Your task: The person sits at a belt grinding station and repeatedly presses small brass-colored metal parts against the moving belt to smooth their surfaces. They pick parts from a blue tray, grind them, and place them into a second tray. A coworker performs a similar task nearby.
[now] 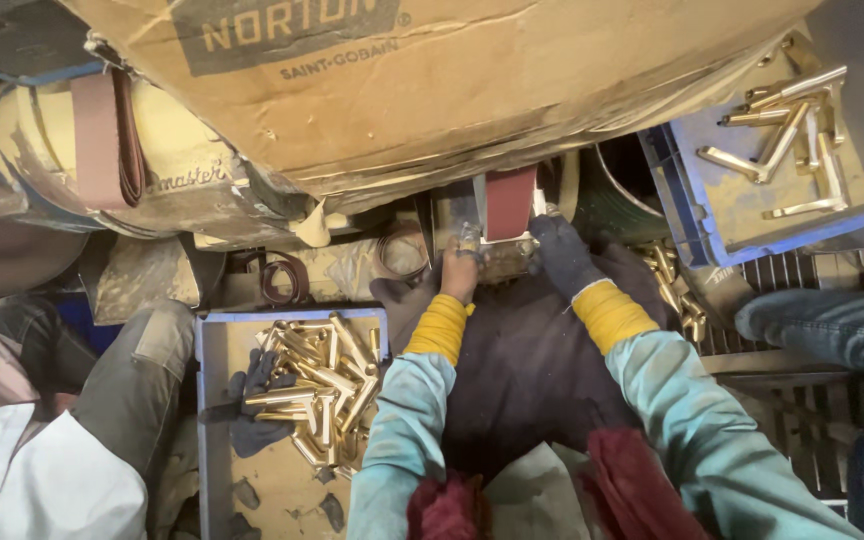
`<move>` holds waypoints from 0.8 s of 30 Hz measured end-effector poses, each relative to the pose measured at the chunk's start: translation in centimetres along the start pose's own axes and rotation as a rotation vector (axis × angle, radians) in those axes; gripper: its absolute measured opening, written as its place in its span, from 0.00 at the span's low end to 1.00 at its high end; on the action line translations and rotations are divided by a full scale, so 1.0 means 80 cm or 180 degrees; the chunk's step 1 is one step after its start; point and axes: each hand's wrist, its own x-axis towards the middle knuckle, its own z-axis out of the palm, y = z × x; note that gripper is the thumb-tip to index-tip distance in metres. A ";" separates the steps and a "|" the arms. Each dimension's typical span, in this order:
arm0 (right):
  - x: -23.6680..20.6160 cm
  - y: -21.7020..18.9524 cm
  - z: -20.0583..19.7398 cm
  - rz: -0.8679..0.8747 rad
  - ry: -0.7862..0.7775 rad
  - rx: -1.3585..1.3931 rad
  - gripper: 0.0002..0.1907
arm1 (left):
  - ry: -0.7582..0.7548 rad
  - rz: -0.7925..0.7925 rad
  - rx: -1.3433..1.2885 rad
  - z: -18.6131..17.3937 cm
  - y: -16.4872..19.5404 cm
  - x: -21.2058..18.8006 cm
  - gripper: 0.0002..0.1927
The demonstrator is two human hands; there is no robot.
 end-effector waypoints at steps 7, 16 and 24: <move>-0.014 0.040 -0.008 -0.0566 0.0000 0.0028 0.15 | -0.0243 0.0779 -0.0061 -0.018 -0.011 -0.030 0.09; 0.021 0.032 0.001 -0.0058 0.0108 -0.0182 0.15 | -0.0024 -0.0151 -0.0197 -0.016 -0.016 0.010 0.05; -0.004 0.062 -0.008 -0.0549 -0.0018 -0.0189 0.16 | -0.0253 0.0743 -0.0132 -0.037 -0.027 -0.031 0.08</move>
